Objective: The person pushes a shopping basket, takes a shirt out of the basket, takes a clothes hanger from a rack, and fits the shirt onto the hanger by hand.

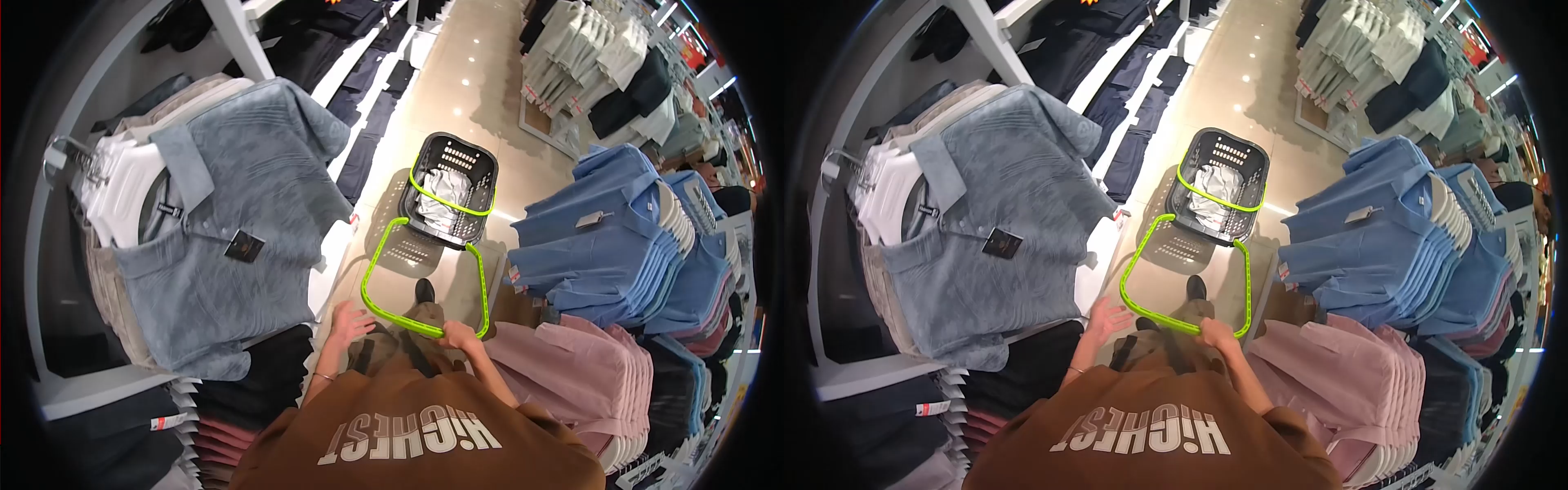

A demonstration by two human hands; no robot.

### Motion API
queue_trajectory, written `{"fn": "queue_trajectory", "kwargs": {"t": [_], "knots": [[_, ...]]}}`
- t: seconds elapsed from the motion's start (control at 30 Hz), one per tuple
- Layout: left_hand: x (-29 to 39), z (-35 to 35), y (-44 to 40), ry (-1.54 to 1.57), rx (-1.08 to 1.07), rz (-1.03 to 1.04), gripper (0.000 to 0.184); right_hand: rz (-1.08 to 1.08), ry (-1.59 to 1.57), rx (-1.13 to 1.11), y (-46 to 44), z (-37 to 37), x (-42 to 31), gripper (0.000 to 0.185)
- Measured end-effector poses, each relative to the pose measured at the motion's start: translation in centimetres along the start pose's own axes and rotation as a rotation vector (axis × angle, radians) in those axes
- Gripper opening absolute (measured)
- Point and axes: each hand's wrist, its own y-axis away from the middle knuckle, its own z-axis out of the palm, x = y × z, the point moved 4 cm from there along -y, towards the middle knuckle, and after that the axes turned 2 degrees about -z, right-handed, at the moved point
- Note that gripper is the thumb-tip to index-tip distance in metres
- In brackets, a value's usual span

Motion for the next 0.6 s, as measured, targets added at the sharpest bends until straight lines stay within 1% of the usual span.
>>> {"fn": "queue_trajectory", "kwargs": {"t": [0.07,0.1,0.17,0.27,0.37,0.47,0.57,0.6], "knots": [[-0.1,-0.1,-0.3,-0.190,-0.068,-0.011,0.068,0.037,0.008,-0.048,-0.3,1.5,-0.4,0.046],[-2.8,3.1,-1.0,-0.229,-0.070,-0.032,0.067,0.089,0.022,-0.034,0.9,1.0,2.5,0.046],[-3.2,4.5,0.2,-0.349,-0.009,-0.030,0.063,0.119,0.001,-0.002,0.6,2.7,1.8,0.046],[-3.9,4.7,-0.3,-0.509,0.131,0.038,0.062,0.128,-0.041,0.108,-0.8,4.7,1.1,0.043],[-4.4,3.4,-1.9,-0.506,0.207,0.075,0.062,0.162,-0.033,0.087,-1.3,5.5,0.9,0.044],[-4.7,2.1,-3.7,-0.569,0.270,0.100,0.066,0.173,-0.023,0.044,-0.9,3.3,0.2,0.042],[-2.9,4.2,-3.6,-0.609,0.382,0.117,0.066,0.176,-0.029,0.033,-1.8,1.9,0.7,0.040],[-2.6,4.2,-4.7,-0.708,0.412,0.175,0.066,0.176,-0.031,0.033,-2.1,1.4,1.1,0.040]]}}
